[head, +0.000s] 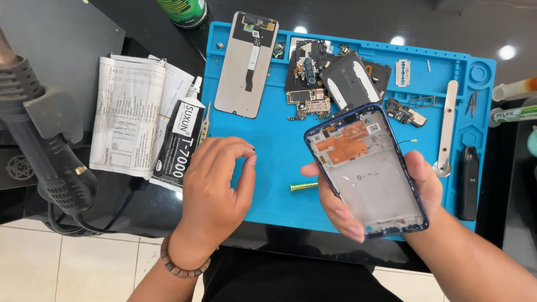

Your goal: Disassembling a mobile phone by removing screws and extracting internal components for repair or replacement.

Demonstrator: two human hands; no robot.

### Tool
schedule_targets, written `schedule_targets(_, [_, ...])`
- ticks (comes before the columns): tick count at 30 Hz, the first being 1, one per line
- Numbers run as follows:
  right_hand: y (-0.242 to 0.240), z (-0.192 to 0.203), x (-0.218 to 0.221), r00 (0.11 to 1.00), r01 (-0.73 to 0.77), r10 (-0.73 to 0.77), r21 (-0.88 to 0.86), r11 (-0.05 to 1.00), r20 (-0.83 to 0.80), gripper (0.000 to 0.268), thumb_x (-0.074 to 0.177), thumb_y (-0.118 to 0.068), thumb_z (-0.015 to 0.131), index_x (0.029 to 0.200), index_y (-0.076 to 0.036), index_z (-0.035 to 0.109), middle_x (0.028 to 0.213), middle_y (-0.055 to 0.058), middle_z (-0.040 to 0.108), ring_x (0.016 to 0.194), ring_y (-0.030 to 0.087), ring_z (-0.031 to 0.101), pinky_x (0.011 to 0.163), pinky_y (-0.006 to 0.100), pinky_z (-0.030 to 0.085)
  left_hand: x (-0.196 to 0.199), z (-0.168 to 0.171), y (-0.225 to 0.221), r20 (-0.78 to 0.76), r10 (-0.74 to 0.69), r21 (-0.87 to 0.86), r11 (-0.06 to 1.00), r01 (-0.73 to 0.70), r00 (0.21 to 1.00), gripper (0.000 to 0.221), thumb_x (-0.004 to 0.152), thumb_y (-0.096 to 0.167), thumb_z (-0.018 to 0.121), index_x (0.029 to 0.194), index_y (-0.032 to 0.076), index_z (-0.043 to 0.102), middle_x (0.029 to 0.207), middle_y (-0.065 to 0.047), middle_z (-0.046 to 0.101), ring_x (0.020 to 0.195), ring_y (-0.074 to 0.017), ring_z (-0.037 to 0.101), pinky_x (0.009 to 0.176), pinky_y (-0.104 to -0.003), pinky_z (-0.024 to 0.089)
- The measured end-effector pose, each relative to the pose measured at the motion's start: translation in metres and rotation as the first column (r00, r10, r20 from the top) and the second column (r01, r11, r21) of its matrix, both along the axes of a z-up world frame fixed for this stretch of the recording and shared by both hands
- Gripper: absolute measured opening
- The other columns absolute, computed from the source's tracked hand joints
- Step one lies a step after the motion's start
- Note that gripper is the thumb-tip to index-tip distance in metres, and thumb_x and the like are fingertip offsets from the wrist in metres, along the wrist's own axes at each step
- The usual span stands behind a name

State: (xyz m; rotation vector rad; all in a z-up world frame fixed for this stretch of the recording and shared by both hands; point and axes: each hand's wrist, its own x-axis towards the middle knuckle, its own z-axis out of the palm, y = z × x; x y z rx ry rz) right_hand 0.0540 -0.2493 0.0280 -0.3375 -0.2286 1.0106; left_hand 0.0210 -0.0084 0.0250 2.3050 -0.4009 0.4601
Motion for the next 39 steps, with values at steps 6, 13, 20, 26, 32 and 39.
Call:
schedule_targets(6, [-0.007, -0.006, -0.001, 0.992, -0.08, 0.08, 0.01, 0.997, -0.101, 0.095, 0.089, -0.056, 0.053, 0.143, 0.016, 0.021, 0.087, 0.031, 0.052, 0.063, 0.035, 0.057, 0.056, 0.039, 0.048, -0.001, 0.031, -0.008, 0.066, -0.111, -0.193, 0.973, 0.122, 0.992, 0.007, 0.092, 0.004, 0.053, 0.088, 0.0, 0.058, 0.09, -0.013, 0.064, 0.081, -0.0284, 0.062, 0.076, -0.036, 0.049])
schedule_targets(13, [-0.007, -0.008, -0.004, 0.981, -0.115, 0.11, -0.021, 0.993, -0.159, 0.098, 0.087, -0.054, 0.056, 0.143, 0.017, 0.019, 0.092, 0.033, 0.053, 0.065, 0.038, 0.058, 0.058, 0.041, 0.048, 0.004, 0.041, -0.015, 0.078, -0.143, -0.308, 0.938, 0.16, 0.987, 0.004, 0.091, 0.002, 0.056, 0.089, 0.001, 0.058, 0.089, -0.013, 0.064, 0.079, -0.0276, 0.062, 0.076, -0.034, 0.051])
schedule_targets(20, [-0.007, -0.009, -0.005, 0.975, -0.154, 0.141, -0.06, 0.986, -0.172, 0.103, 0.084, -0.056, 0.058, 0.143, 0.018, 0.018, 0.088, 0.031, 0.052, 0.067, 0.036, 0.057, 0.058, 0.04, 0.052, 0.005, 0.039, -0.015, 0.04, -0.162, -0.382, 0.909, 0.165, 0.986, 0.002, 0.091, 0.001, 0.058, 0.09, 0.003, 0.058, 0.088, -0.011, 0.065, 0.079, -0.0255, 0.064, 0.076, -0.034, 0.053])
schedule_targets(26, [-0.006, -0.01, -0.006, 0.97, -0.154, 0.14, -0.055, 0.987, -0.201, 0.103, 0.084, -0.054, 0.061, 0.142, 0.02, 0.018, 0.091, 0.031, 0.053, 0.07, 0.035, 0.058, 0.061, 0.039, 0.051, 0.004, 0.04, -0.014, 0.003, -0.146, -0.394, 0.909, 0.136, 0.989, 0.003, 0.091, 0.002, 0.059, 0.094, 0.004, 0.06, 0.088, -0.009, 0.065, 0.079, -0.0243, 0.064, 0.075, -0.034, 0.053])
schedule_targets(32, [-0.007, -0.008, -0.008, 0.969, -0.16, 0.144, -0.065, 0.985, -0.2, 0.103, 0.084, -0.055, 0.06, 0.142, 0.02, 0.019, 0.091, 0.031, 0.054, 0.069, 0.034, 0.058, 0.06, 0.039, 0.051, 0.001, 0.041, -0.014, -0.042, -0.134, -0.436, 0.894, 0.102, 0.99, 0.001, 0.09, 0.004, 0.061, 0.091, 0.004, 0.062, 0.089, -0.008, 0.067, 0.08, -0.0229, 0.066, 0.077, -0.034, 0.053])
schedule_targets(39, [-0.011, -0.011, -0.007, 0.951, -0.234, 0.214, -0.069, 0.97, -0.223, 0.105, 0.082, -0.058, 0.06, 0.143, 0.018, 0.019, 0.092, 0.034, 0.055, 0.071, 0.033, 0.059, 0.06, 0.039, 0.052, -0.003, 0.039, -0.016, -0.09, -0.118, -0.513, 0.857, 0.055, 0.989, 0.004, 0.088, 0.003, 0.063, 0.092, 0.002, 0.062, 0.087, -0.009, 0.068, 0.082, -0.0236, 0.067, 0.078, -0.034, 0.055])
